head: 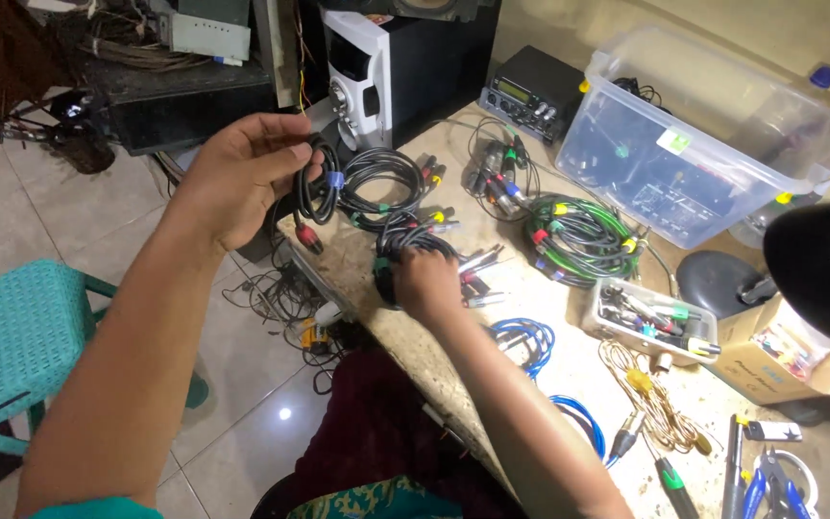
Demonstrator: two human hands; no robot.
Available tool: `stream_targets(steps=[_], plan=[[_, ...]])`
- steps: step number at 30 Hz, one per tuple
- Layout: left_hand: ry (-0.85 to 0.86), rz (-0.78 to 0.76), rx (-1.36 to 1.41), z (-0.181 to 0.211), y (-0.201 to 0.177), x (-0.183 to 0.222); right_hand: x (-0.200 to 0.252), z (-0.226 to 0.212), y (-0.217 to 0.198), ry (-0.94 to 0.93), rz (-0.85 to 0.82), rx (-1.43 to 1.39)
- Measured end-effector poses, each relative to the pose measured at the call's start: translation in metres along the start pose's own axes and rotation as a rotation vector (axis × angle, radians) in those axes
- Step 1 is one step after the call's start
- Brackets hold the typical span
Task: Sorting and coiling various electronic cables on a repair workbench to organize the workspace.
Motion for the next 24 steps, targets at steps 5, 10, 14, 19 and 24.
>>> stream_targets(steps=[5,10,14,19,24], plan=[[-0.002,-0.005,0.012,-0.011,-0.020,0.007,0.021,-0.030,-0.018,0.076,-0.058,-0.066],[-0.027,-0.022,0.013,-0.009,-0.032,0.014,0.001,-0.004,-0.032,0.230,-0.123,-0.302],[-0.003,0.026,0.035,-0.011,-0.045,0.030,-0.003,0.028,-0.078,0.247,-0.028,-0.718],[-0.002,0.049,0.064,-0.012,-0.056,0.044,-0.001,0.057,-0.138,0.252,0.225,-0.873],[-0.151,0.094,0.039,-0.021,-0.063,0.051,0.001,0.025,-0.123,0.197,0.152,-0.563]])
Point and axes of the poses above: each hand's wrist, its own x-axis away from the middle knuckle, its own y-axis out of the palm, z = x × y, the point moved 5 cm from there along -x, towards the middle knuckle, and after that the axes turned 2 degrees about z, right-handed, at the moved point
